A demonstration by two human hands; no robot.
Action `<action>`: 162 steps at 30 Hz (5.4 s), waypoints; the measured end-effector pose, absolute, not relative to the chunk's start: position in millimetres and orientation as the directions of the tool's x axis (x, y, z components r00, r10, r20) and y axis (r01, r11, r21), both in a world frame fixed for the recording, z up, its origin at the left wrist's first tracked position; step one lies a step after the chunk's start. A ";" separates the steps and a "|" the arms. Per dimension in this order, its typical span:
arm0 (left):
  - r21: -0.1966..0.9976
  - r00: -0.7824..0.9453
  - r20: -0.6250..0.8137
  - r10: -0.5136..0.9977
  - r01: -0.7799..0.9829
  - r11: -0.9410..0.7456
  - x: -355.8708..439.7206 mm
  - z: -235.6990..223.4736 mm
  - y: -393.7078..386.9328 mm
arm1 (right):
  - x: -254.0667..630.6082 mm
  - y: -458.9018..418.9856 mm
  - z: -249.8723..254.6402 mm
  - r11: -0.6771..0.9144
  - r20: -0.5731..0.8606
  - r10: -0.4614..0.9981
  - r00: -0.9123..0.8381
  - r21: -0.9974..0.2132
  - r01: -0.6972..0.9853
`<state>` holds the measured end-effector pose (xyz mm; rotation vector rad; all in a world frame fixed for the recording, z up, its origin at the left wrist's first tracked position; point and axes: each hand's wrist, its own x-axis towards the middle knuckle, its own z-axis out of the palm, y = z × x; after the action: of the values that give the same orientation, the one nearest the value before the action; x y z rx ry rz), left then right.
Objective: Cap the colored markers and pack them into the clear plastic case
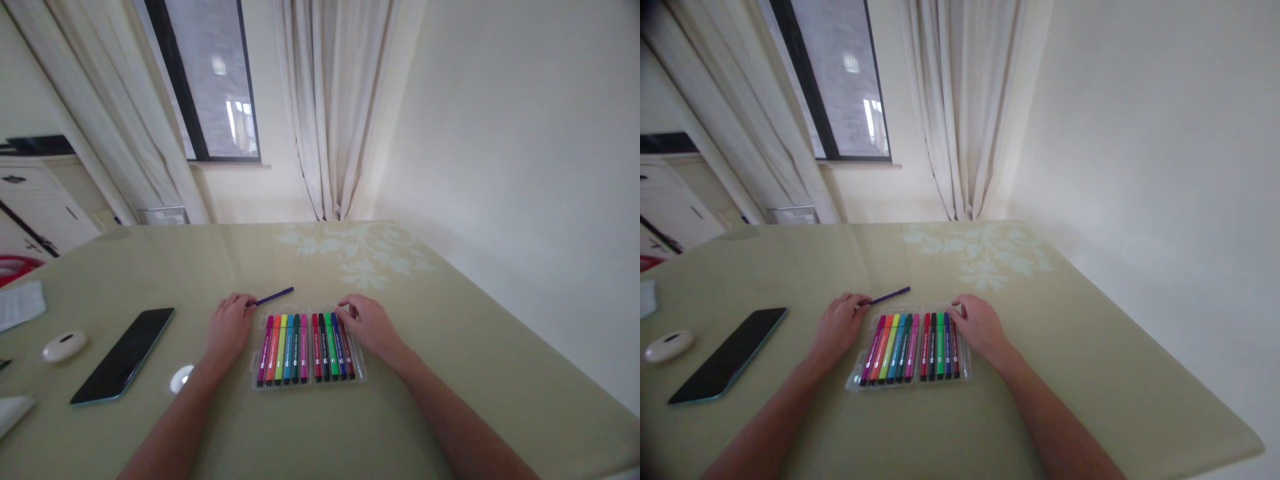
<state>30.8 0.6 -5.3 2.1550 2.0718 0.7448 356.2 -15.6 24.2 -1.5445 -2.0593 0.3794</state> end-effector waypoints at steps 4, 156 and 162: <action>0.588 -0.094 0.314 0.945 0.800 -0.115 49.7 4.0 -3.5 | 353.2 -16.5 24.0 0.334 0.275 0.940 -0.203 -0.619 0.711; 0.503 0.340 0.613 0.714 0.529 -0.684 109.2 7.5 -43.3 | 352.5 -18.1 14.9 0.747 0.779 0.491 -0.391 -0.146 0.648; 0.599 0.279 0.589 0.758 0.479 -0.642 112.9 6.3 -43.1 | 348.4 -18.6 18.8 0.752 0.818 0.444 -0.365 -0.119 0.649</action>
<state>112.9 -43.1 6.3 2.2494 1.1301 1.2984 348.4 -18.6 18.8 -0.8240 -2.0197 -0.2776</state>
